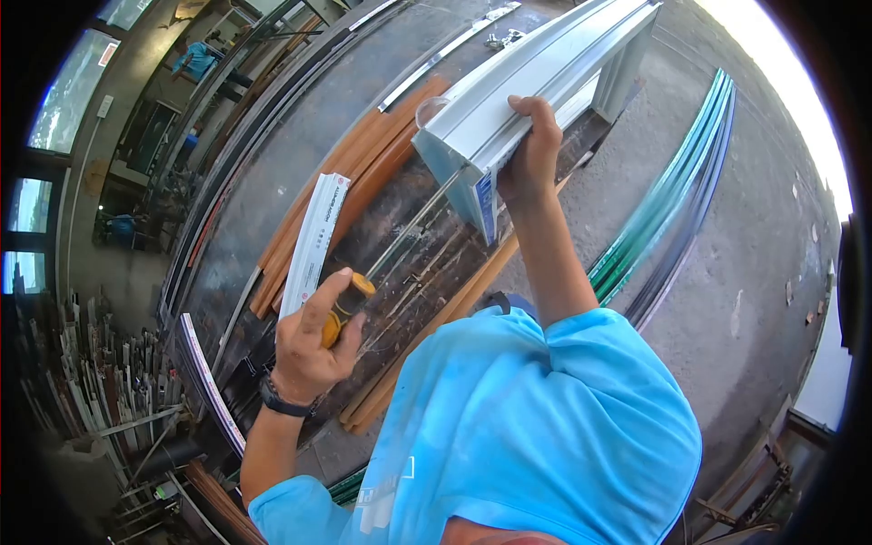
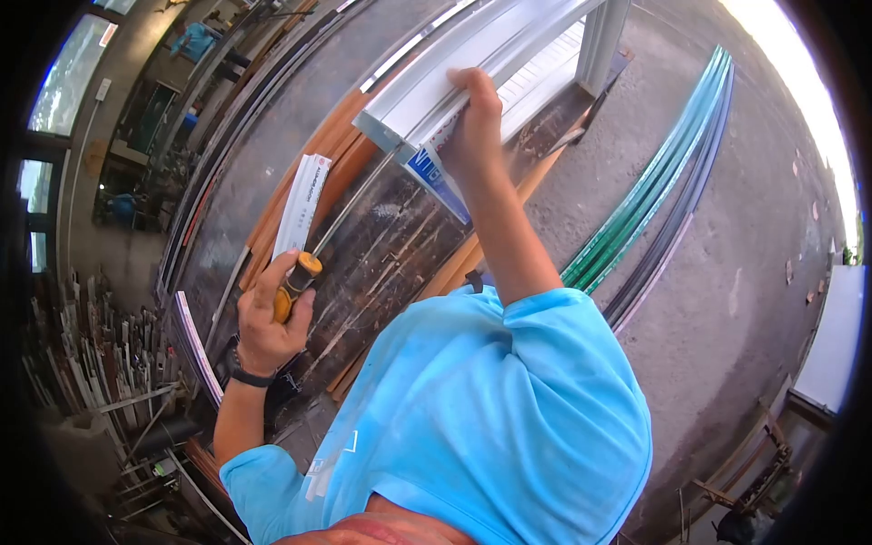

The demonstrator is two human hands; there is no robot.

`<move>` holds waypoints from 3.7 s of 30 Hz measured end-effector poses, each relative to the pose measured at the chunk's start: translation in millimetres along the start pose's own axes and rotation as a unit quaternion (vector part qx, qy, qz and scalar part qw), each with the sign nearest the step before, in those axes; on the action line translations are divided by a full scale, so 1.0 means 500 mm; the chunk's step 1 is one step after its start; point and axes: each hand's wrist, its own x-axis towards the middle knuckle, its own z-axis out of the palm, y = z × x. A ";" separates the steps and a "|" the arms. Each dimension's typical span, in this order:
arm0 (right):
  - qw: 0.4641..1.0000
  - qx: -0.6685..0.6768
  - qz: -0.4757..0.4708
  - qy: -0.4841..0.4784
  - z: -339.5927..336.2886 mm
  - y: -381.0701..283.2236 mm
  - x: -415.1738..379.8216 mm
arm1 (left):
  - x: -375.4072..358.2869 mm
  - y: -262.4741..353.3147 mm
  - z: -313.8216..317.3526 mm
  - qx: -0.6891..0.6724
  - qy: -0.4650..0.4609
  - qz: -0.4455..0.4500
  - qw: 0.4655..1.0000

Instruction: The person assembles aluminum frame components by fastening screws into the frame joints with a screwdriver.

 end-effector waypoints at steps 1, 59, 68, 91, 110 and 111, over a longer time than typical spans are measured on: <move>1.000 0.008 0.000 -0.002 0.001 0.003 -0.001 | -0.001 -0.004 -0.019 0.104 -0.008 0.025 0.994; 0.994 0.025 -0.102 -0.031 -0.039 0.045 0.051 | 0.017 -0.055 -0.020 -0.016 -0.001 0.049 0.999; 0.995 0.011 -0.095 -0.039 -0.032 0.043 0.050 | 0.004 -0.050 0.007 -0.199 0.034 -0.004 0.979; 0.996 0.023 -0.082 -0.041 -0.040 0.044 0.070 | 0.023 -0.045 -0.040 0.170 0.012 0.060 0.984; 0.987 -0.019 -0.111 -0.111 -0.029 0.052 0.036 | -0.045 -0.069 -0.069 -0.150 -0.023 -0.108 0.983; 0.987 -0.018 -0.109 -0.116 -0.032 0.051 0.040 | -0.073 -0.099 -0.074 -0.175 -0.025 -0.142 0.974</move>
